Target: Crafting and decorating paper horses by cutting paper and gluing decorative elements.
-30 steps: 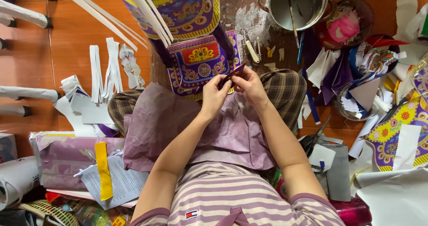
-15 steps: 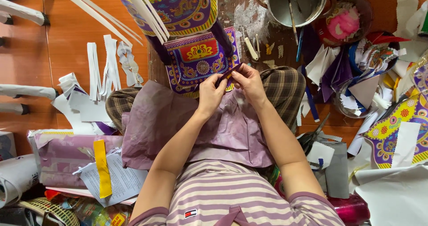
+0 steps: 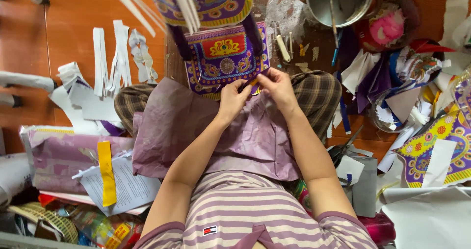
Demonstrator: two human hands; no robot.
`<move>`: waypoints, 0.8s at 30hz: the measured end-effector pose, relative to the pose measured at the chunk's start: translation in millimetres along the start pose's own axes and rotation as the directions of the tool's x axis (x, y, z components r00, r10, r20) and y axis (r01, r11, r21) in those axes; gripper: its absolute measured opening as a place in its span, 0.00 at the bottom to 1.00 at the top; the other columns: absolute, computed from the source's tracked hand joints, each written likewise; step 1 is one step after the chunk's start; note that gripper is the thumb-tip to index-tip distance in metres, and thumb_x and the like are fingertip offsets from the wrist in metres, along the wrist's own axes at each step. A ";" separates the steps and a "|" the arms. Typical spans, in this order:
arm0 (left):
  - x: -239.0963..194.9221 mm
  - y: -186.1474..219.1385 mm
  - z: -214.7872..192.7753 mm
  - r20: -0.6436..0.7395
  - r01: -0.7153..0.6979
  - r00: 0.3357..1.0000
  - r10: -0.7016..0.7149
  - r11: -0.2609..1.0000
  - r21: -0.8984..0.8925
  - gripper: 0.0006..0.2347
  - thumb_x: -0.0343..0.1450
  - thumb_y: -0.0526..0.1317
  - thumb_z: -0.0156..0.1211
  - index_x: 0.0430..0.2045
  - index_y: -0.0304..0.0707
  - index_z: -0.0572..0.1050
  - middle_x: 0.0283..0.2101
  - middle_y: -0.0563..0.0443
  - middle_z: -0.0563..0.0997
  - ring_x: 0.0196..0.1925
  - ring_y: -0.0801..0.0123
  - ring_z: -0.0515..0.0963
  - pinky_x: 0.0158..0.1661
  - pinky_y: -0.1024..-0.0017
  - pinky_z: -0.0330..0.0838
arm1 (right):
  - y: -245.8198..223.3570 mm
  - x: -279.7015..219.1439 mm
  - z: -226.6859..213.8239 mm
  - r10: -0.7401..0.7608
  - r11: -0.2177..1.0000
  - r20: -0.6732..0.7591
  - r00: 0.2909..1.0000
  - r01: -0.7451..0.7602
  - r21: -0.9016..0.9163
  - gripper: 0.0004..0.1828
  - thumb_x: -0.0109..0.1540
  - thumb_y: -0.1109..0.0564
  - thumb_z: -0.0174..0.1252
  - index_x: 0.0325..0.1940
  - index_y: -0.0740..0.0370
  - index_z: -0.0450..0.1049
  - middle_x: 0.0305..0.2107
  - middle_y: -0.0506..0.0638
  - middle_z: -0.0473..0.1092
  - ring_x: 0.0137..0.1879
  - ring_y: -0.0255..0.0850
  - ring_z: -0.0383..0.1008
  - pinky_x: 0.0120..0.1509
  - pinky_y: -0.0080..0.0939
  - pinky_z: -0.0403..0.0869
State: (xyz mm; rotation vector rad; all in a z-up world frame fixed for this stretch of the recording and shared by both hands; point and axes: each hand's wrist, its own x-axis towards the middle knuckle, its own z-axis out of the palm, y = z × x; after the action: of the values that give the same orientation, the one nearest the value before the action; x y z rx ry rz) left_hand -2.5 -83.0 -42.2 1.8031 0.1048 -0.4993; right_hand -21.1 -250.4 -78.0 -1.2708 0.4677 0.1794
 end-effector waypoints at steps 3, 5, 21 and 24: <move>5.8 -38.0 -1.7 0.044 0.122 0.991 -0.126 0.990 0.075 0.09 0.66 0.42 0.61 0.33 0.41 0.85 0.23 0.45 0.84 0.29 0.68 0.83 0.31 0.68 0.75 | -13.4 -1.0 3.7 -0.092 0.987 -0.070 0.993 0.081 -0.142 0.09 0.68 0.57 0.57 0.51 0.62 0.76 0.33 0.50 0.73 0.37 0.31 0.73 0.29 0.24 0.73; 9.3 -47.1 -7.7 0.076 0.196 0.975 -0.210 0.967 0.161 0.14 0.68 0.49 0.60 0.39 0.42 0.83 0.34 0.42 0.84 0.41 0.57 0.82 0.42 0.62 0.74 | -18.6 1.8 2.8 -0.081 0.993 -0.107 0.991 0.071 -0.095 0.12 0.70 0.56 0.55 0.56 0.62 0.71 0.36 0.50 0.71 0.39 0.32 0.72 0.31 0.23 0.74; 84.8 -92.3 -65.3 -0.121 0.036 0.992 0.036 0.840 0.541 0.03 0.72 0.41 0.59 0.35 0.47 0.78 0.38 0.49 0.75 0.44 0.50 0.80 0.42 0.56 0.76 | -0.5 28.4 -20.1 -0.141 0.976 -0.294 0.945 0.183 0.117 0.16 0.69 0.64 0.56 0.61 0.59 0.68 0.39 0.50 0.68 0.39 0.35 0.77 0.31 0.26 0.76; 86.6 -105.1 -63.3 -0.072 0.023 0.997 0.025 0.799 0.600 0.05 0.71 0.38 0.62 0.38 0.43 0.77 0.44 0.45 0.73 0.51 0.44 0.77 0.46 0.52 0.75 | 1.0 40.0 -28.6 -0.173 0.971 -0.343 0.923 0.218 0.097 0.18 0.68 0.68 0.56 0.61 0.60 0.68 0.38 0.48 0.65 0.36 0.34 0.74 0.29 0.27 0.76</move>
State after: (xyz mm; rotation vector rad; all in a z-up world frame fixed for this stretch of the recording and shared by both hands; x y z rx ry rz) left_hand 59.4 -8.6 -157.1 2.4530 -0.0079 -0.4954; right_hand 7.5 -282.1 -102.4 -1.2104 0.6270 -0.2382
